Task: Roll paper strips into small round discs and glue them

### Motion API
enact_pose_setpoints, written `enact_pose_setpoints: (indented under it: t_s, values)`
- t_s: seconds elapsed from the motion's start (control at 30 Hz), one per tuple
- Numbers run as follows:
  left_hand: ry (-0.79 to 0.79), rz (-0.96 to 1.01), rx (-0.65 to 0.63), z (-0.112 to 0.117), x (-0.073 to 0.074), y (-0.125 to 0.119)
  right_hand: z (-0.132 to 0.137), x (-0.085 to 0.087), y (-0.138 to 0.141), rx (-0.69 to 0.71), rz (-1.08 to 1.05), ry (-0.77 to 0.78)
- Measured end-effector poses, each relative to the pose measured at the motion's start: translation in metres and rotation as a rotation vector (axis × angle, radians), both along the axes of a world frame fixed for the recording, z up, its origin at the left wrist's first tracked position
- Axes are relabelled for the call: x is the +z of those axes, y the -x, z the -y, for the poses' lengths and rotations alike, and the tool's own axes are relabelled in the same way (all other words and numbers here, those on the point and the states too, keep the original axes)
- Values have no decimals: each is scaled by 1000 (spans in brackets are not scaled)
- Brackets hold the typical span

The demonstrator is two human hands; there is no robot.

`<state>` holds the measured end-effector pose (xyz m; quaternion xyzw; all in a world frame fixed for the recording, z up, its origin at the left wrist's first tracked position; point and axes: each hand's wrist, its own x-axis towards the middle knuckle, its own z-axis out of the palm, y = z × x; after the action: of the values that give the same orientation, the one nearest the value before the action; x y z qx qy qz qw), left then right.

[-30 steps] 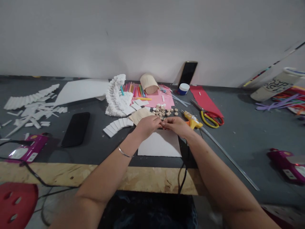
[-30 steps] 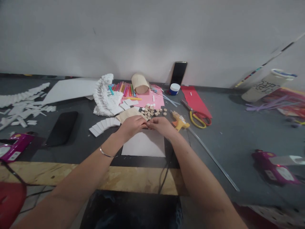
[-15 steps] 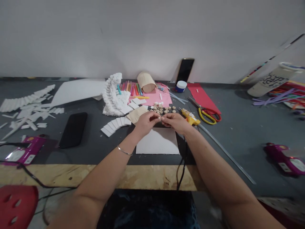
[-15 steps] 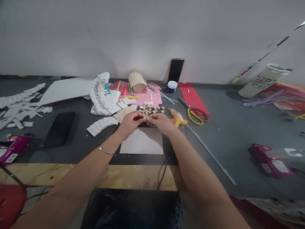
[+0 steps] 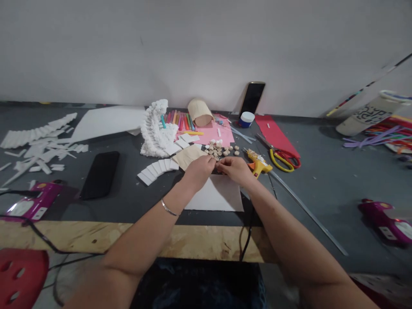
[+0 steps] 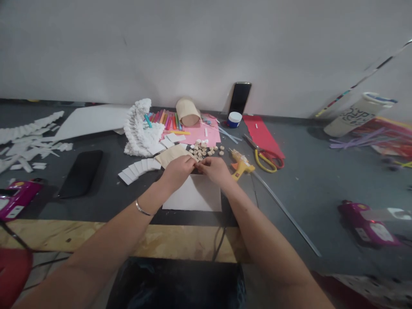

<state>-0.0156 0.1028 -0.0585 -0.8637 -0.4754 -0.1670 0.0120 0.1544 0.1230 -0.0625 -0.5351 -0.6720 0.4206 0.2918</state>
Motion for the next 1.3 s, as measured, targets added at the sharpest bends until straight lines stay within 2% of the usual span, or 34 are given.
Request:
enact_pose_setpoints:
  t_s: [0.1, 0.17, 0.33, 0.47, 0.57, 0.73, 0.8, 0.9, 1.03, 1.13, 1.2, 1.3]
  values:
    - [25, 96, 2, 1, 1, -2, 1, 2, 1, -14, 29, -58]
    - [76, 284, 4, 0, 2, -2, -1, 1, -1, -11, 5, -48]
    - [328, 864, -2, -5, 0, -3, -7, -2, -8, 80, -355, 209]
    - [532, 1145, -69, -7, -3, -4, -6, 0, -7, 120, -564, 351]
    - [519, 1116, -51, -7, -2, -2, -5, 1, -7, 107, -550, 365]
    - [246, 660, -67, -7, 4, 7, -8, -3, -10, 58, -319, 279]
    - [166, 497, -94, -7, 6, 9, -8, -5, -10, 43, -291, 256]
    - [97, 284, -91, -6, 5, 7, -7, -6, -7, 41, -312, 259]
    - [56, 61, 14, 1, 3, -1, -4, -6, -4, 47, -175, 164]
    - [52, 117, 42, 3, 3, -5, -4, -5, -4, 51, -149, 121]
    - [90, 304, 10, 1, 3, -4, -5, -2, -5, 54, -232, 175]
    - [233, 688, -41, -4, 2, -3, -5, 5, -8, 75, -408, 323]
